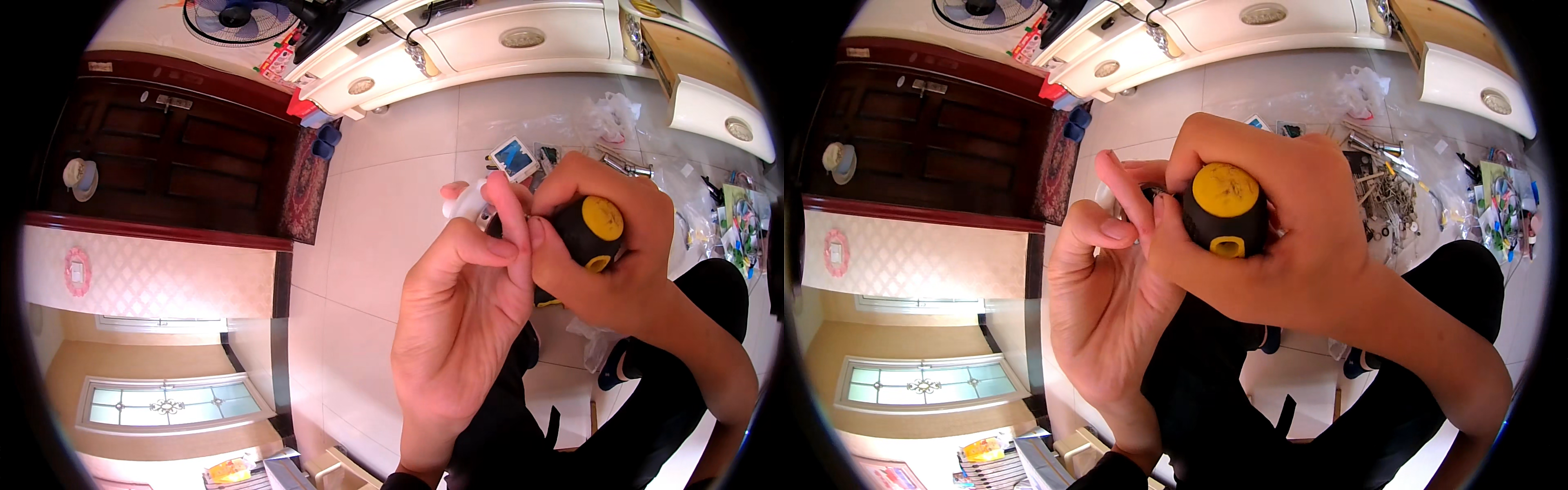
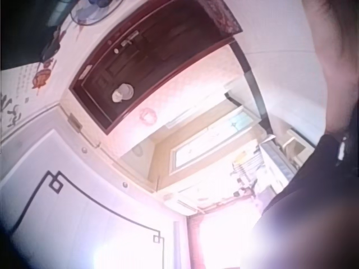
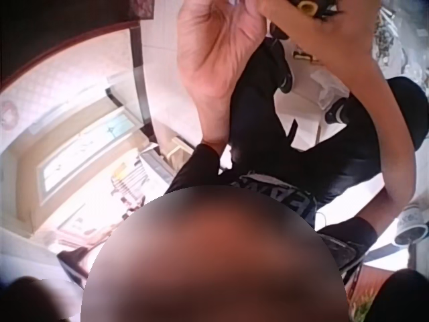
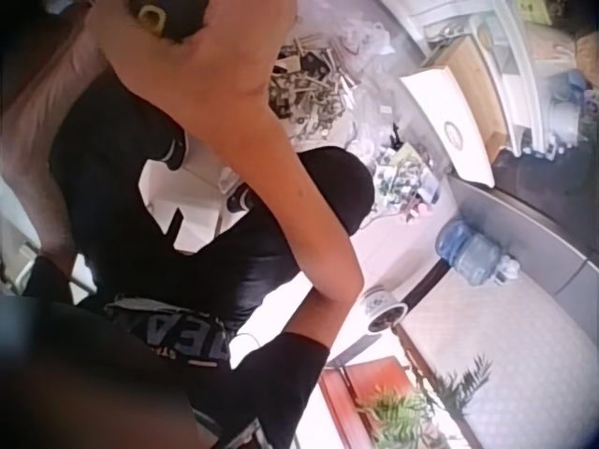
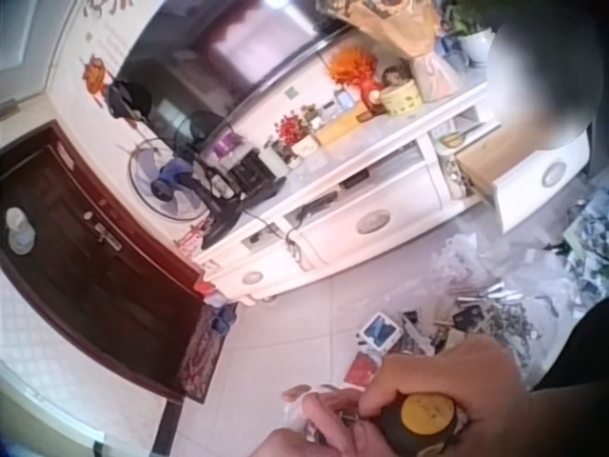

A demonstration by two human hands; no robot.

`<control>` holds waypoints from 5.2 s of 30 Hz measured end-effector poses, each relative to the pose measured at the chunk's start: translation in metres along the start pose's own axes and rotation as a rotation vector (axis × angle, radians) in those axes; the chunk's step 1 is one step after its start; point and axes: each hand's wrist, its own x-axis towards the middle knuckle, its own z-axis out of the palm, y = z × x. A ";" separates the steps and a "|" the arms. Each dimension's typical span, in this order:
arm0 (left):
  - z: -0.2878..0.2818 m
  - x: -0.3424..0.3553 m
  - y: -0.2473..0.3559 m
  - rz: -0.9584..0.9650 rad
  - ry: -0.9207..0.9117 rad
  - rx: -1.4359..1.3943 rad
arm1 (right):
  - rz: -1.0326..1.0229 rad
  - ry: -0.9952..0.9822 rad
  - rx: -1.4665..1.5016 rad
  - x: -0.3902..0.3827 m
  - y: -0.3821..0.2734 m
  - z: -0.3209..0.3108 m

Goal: The person uses a screwdriver to remove screws and disassemble a white plastic component while sitting near a pile of tools and parts on the floor.

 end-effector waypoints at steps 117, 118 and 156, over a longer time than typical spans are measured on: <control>-0.012 0.017 0.000 0.068 -0.051 -0.011 | -0.388 -0.015 -0.437 -0.018 -0.003 -0.009; -0.012 0.018 0.003 0.072 -0.053 -0.008 | -0.392 -0.015 -0.434 -0.017 -0.004 -0.009; -0.011 0.007 -0.003 0.199 -0.202 0.133 | -0.109 0.112 -0.249 -0.005 0.004 0.007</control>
